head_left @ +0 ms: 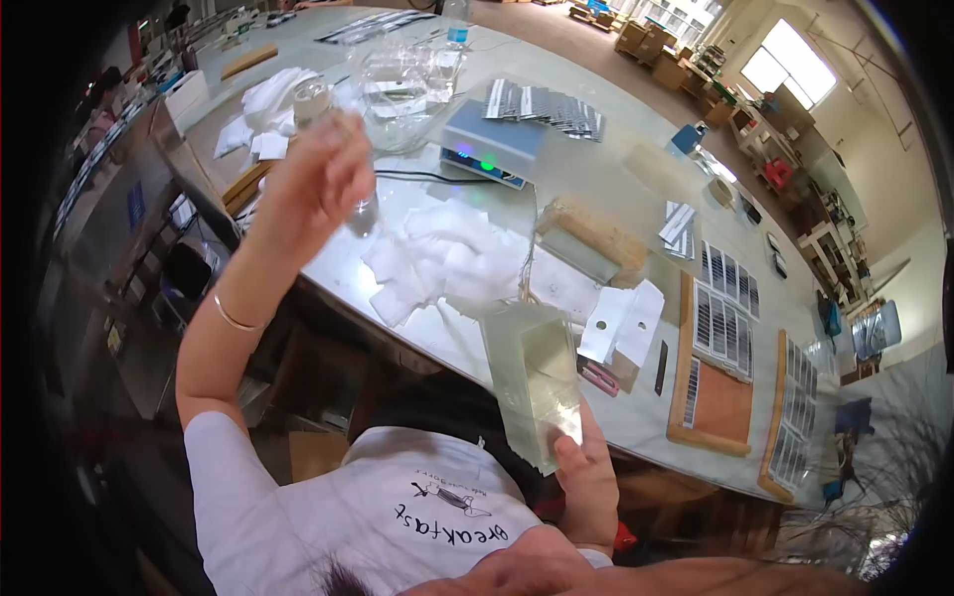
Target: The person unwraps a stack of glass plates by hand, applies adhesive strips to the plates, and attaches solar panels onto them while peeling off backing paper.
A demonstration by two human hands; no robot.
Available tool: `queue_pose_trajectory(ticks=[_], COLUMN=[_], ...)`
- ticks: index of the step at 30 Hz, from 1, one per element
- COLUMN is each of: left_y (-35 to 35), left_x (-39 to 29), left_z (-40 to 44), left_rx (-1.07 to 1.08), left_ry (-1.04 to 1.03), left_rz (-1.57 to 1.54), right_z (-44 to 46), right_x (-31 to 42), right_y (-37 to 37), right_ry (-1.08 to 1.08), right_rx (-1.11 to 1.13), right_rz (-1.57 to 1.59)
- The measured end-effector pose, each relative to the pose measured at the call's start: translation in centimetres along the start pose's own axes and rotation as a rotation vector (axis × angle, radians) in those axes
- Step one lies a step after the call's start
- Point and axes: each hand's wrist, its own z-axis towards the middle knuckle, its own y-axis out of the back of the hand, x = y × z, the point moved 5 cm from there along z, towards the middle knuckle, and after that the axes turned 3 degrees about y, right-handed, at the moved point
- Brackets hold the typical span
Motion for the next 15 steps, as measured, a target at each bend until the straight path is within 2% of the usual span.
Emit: queue_pose_trajectory(ticks=[2,3,4,6,8,10,13,15], left_y=[-4.9,-6.4,-7.7,-9.8,-6.7,-2.1,3.0,5.5], left_x=[-4.3,-5.8,-5.7,-4.2,-2.3,-1.5,-2.3,-3.9], left_z=[-0.6,-0.8,-0.6,-0.5,1.3,2.8,2.3,0.6], left_rx=[0.031,0.176,0.302,0.547,0.559,0.518,0.347,0.094], left_ry=[-0.505,-0.730,-0.866,-1.215,-1.097,-0.861,-0.703,-0.246], left_rz=[0.354,0.817,1.234,1.861,2.008,2.102,2.042,1.415], right_z=[1.1,1.6,1.6,1.4,1.8,1.7,1.5,1.2], right_x=[-0.3,-0.4,-0.4,0.0,0.1,-0.5,-0.2,0.2], right_y=[-0.6,-1.0,-1.5,-2.7,-2.3,-1.1,1.2,3.4], right_ry=[0.034,0.050,0.025,-0.040,0.003,0.069,0.174,0.215], right_rx=[0.042,0.066,0.044,-0.002,-0.030,-0.110,-0.194,-0.298], right_rz=[0.021,0.036,0.062,0.113,0.078,0.075,-0.011,-0.103])
